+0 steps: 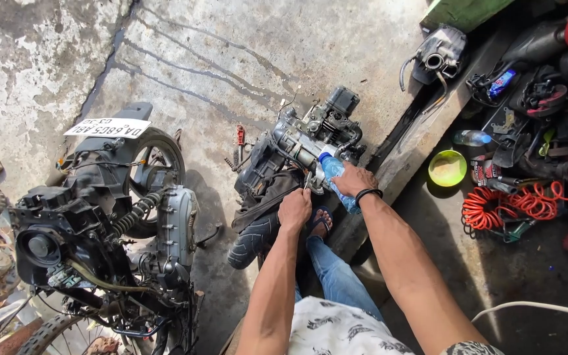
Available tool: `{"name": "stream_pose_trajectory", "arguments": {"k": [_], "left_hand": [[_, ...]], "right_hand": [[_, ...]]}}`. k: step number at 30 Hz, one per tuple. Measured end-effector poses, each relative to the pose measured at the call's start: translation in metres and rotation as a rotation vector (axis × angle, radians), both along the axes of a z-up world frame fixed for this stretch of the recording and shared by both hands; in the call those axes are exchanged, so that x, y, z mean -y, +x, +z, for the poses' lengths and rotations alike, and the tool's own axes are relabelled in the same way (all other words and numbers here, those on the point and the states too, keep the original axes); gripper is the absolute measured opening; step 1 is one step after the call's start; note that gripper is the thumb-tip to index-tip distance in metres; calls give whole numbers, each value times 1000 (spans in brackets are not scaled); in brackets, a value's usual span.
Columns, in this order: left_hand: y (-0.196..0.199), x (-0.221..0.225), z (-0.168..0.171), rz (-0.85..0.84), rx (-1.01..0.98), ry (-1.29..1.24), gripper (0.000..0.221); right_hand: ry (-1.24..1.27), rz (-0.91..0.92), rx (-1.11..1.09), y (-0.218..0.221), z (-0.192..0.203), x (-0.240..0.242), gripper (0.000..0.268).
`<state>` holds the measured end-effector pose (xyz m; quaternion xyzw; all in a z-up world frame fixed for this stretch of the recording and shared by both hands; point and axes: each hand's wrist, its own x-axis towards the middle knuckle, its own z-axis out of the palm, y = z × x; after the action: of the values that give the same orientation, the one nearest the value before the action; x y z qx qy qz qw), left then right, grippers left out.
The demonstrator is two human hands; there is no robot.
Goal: Rinsing and cleaning a motorcycle engine block using water from a bottle and a small scraping tool.
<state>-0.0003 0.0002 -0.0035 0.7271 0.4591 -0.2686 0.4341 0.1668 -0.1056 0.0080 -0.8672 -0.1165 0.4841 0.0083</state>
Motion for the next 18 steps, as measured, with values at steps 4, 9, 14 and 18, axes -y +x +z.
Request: {"name": "stream_pose_trajectory", "arguments": {"k": [4, 9, 14, 18], "left_hand": [[-2, 1, -33, 29, -11, -11, 50], [13, -9, -60, 22, -9, -12, 49], [1, -5, -68, 33, -39, -22, 49], [-3, -2, -62, 58, 0, -58, 49]], "right_hand": [[6, 11, -32, 1, -9, -11, 72], [3, 46, -45, 11, -26, -34, 71], [-18, 61, -49, 7, -41, -26, 70], [-104, 196, 23, 17, -43, 6, 67]]}}
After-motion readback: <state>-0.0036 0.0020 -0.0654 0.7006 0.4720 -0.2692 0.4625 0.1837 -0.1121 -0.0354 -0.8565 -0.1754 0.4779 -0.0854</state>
